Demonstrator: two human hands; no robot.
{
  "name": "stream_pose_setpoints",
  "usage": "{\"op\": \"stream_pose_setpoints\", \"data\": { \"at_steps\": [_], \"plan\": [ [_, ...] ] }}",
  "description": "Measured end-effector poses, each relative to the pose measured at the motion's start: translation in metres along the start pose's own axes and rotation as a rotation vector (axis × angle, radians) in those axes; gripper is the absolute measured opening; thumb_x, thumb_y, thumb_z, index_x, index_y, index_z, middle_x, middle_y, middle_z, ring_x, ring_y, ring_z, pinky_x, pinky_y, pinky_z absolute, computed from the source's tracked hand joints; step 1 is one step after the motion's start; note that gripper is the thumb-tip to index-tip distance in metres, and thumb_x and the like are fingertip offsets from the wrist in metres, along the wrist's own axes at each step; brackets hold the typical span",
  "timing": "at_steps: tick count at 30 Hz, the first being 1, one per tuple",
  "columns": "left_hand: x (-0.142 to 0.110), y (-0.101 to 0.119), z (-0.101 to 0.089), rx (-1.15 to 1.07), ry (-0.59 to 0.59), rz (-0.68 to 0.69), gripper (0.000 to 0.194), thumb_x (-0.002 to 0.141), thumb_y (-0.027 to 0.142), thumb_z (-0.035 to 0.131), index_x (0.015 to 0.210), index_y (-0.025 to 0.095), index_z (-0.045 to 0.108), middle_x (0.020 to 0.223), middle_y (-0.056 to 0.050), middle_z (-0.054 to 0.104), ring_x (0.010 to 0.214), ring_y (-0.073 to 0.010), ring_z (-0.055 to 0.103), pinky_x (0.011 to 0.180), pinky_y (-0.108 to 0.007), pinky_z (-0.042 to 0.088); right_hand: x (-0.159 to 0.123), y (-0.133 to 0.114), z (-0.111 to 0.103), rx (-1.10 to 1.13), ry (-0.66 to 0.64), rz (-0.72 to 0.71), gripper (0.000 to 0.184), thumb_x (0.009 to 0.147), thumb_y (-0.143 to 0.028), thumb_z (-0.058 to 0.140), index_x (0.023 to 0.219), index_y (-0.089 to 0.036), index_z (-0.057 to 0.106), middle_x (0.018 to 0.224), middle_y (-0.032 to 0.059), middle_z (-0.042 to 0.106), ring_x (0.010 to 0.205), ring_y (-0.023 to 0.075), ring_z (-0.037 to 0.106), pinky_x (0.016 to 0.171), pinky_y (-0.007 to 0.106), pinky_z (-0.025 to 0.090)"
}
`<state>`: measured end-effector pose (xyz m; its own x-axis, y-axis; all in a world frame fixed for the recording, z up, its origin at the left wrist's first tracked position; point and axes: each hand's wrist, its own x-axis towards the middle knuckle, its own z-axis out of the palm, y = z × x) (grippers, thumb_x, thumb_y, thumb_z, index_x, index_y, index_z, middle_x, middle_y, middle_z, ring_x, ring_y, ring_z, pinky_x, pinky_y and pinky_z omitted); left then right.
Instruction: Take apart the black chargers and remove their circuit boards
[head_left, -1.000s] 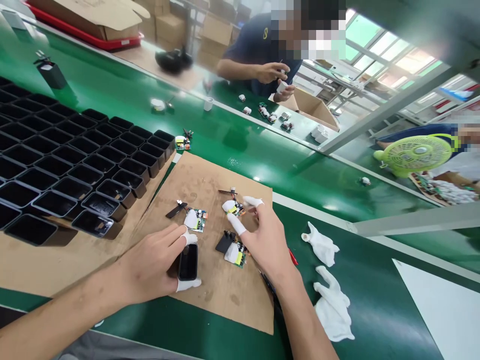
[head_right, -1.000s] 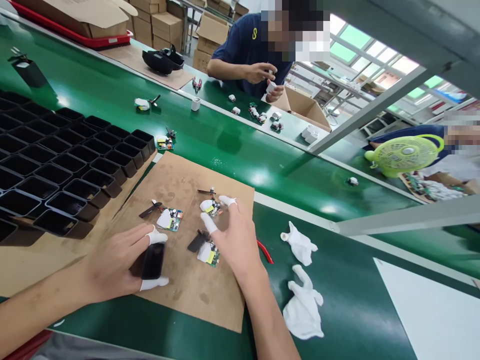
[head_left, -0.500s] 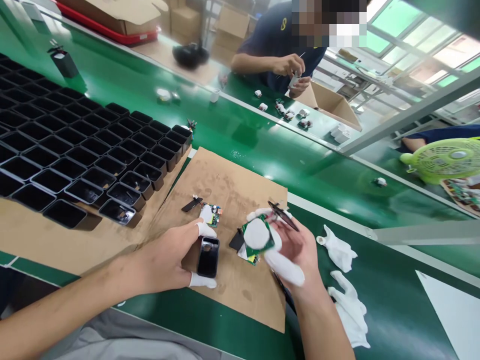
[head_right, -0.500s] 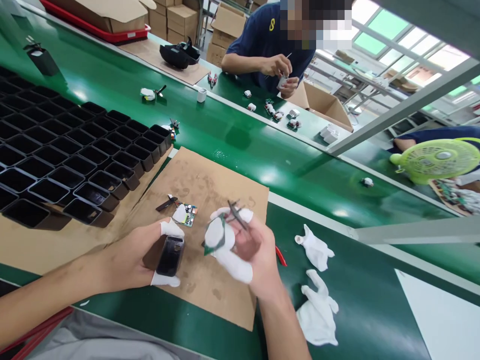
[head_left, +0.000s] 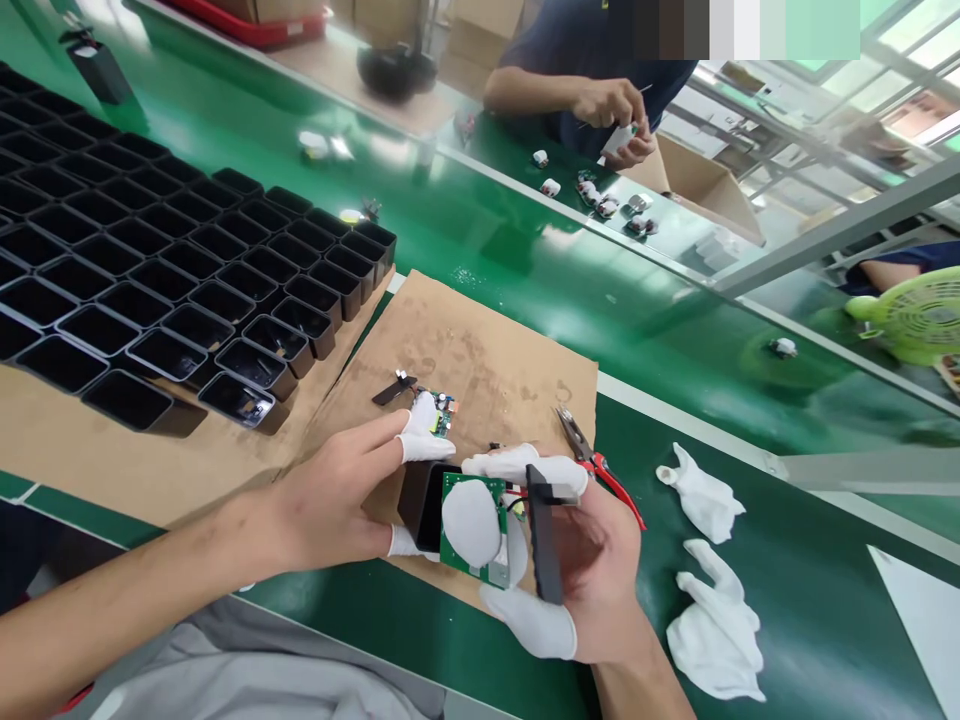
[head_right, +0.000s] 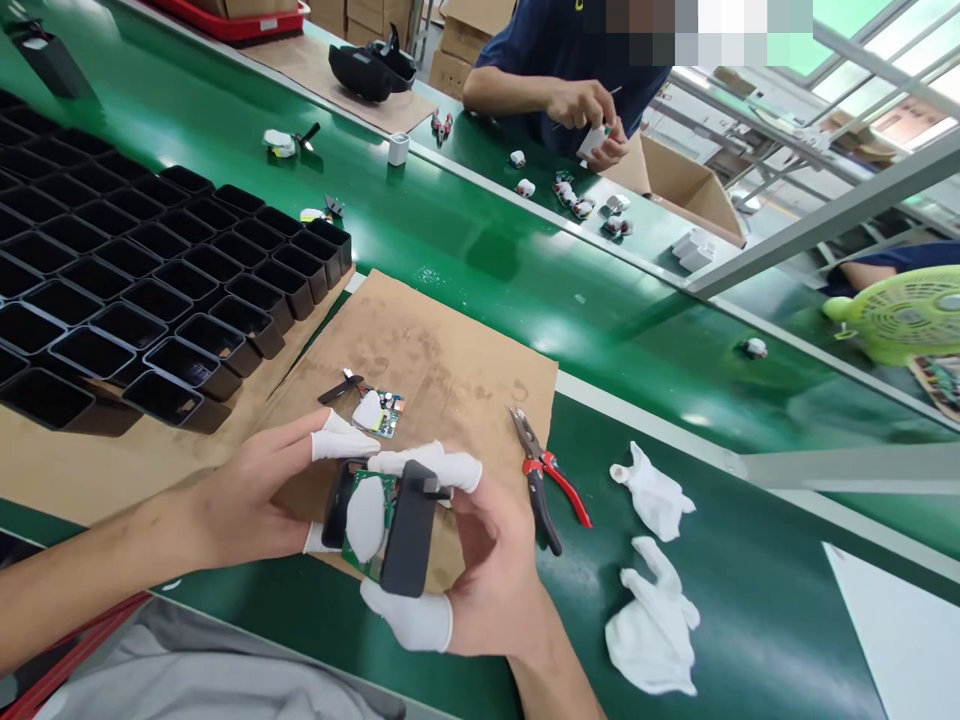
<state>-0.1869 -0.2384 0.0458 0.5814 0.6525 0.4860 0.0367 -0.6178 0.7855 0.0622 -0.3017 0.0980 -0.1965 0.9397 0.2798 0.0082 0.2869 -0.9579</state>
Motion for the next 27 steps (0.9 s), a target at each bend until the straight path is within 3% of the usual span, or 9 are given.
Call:
{"op": "stream_pose_setpoints", "data": {
  "at_steps": [6, 14, 20, 27],
  "plan": [
    [0.0019, 0.003, -0.0014, 0.036, -0.004, 0.012, 0.062, 0.094, 0.032, 0.095, 0.146, 0.02, 0.064, 0.118, -0.012, 0.076, 0.103, -0.0273, 0.081, 0.089, -0.036, 0.067, 0.0017, -0.0053, 0.0037, -0.03, -0.004, 0.023, 0.078, 0.071, -0.006, 0.103, 0.14, -0.034, 0.08, 0.127, 0.0084, 0.084, 0.111, 0.0337, 0.083, 0.099, 0.049, 0.071],
    [0.0024, 0.0053, -0.0032, 0.077, -0.023, -0.011, 0.059, 0.094, 0.029, 0.092, 0.145, 0.022, 0.064, 0.121, -0.011, 0.077, 0.106, -0.027, 0.081, 0.089, -0.036, 0.068, 0.0013, -0.0034, -0.0006, -0.131, -0.057, -0.03, 0.093, 0.068, -0.001, 0.098, 0.149, -0.04, 0.076, 0.132, 0.0034, 0.084, 0.116, 0.0308, 0.081, 0.101, 0.043, 0.069],
    [0.003, 0.0071, -0.0033, 0.06, -0.053, -0.045, 0.049, 0.101, 0.034, 0.087, 0.142, 0.018, 0.066, 0.117, -0.011, 0.076, 0.103, -0.0265, 0.081, 0.087, -0.036, 0.069, 0.0003, -0.0057, 0.0013, -0.194, -0.053, -0.029, 0.09, 0.068, 0.001, 0.094, 0.148, -0.037, 0.077, 0.126, 0.0053, 0.083, 0.107, 0.0301, 0.08, 0.096, 0.045, 0.069],
    [0.0002, 0.0042, -0.0034, 0.051, -0.049, -0.059, 0.052, 0.097, 0.031, 0.09, 0.142, 0.018, 0.067, 0.118, -0.012, 0.077, 0.104, -0.0282, 0.08, 0.089, -0.038, 0.069, 0.0031, -0.0058, 0.0004, -0.236, -0.086, -0.041, 0.088, 0.07, -0.001, 0.095, 0.148, -0.035, 0.077, 0.121, 0.0068, 0.082, 0.102, 0.0306, 0.079, 0.092, 0.046, 0.07]
  ]
}}
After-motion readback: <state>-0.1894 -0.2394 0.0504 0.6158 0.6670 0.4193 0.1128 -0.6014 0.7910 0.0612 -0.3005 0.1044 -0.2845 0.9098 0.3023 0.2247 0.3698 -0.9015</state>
